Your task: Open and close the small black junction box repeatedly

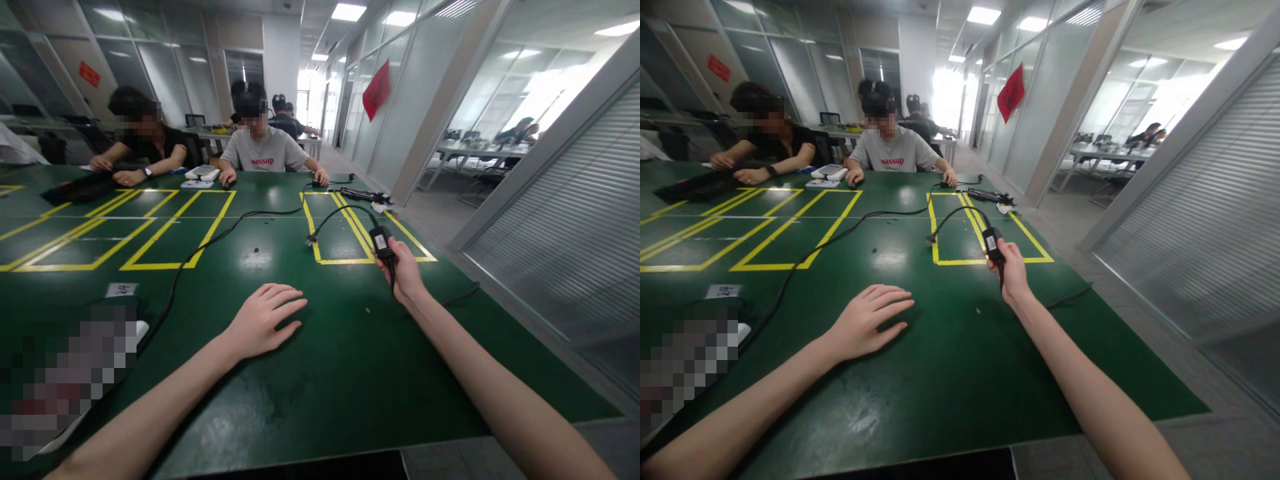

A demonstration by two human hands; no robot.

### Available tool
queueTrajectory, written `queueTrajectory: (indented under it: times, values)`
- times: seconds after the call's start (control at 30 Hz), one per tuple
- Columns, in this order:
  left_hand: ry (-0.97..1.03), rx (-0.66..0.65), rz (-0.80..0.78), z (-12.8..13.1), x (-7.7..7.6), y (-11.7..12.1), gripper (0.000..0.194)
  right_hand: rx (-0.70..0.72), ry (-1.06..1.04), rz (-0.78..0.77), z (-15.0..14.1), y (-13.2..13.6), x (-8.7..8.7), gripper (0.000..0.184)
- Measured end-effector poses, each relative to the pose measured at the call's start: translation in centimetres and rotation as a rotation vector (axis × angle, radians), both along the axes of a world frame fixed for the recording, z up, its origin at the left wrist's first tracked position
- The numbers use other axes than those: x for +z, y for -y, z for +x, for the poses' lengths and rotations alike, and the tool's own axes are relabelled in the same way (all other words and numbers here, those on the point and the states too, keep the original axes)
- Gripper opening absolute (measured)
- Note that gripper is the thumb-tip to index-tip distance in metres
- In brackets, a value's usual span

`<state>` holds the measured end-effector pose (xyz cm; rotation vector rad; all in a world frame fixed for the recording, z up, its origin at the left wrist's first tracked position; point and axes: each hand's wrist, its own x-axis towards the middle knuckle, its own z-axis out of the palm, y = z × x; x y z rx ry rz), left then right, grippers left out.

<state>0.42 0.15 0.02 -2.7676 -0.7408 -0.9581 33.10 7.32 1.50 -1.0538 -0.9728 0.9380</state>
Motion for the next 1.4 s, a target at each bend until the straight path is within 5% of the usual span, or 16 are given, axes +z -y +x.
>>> queueTrajectory:
  times: [0.17,0.3,0.4,0.6,0.8,1.4]
  values:
    - [-0.013,-0.006,-0.044,0.1,0.1,-0.1,0.023,-0.329,0.608,0.141,5.0,-1.9,-0.2,0.048]
    - [-0.019,0.005,-0.077,0.1,0.2,0.1,0.022,-0.361,1.224,-0.113,7.6,-2.3,-1.9,0.033]
    - [-0.009,0.015,-0.085,0.0,0.2,0.0,0.021,-0.390,1.384,-0.223,8.8,-2.6,-3.1,0.036]
    - [-0.001,0.030,-0.092,-0.3,0.1,-0.1,0.020,-0.493,1.337,-0.325,10.4,-3.7,-3.8,0.045]
    - [-0.008,0.026,-0.100,-0.4,0.1,0.1,0.020,-0.427,1.220,-0.210,11.6,-4.0,-4.5,0.044]
    - [-0.007,0.031,-0.209,-0.7,0.3,0.5,0.023,-0.566,1.003,-0.284,12.2,-4.4,-4.7,0.041]
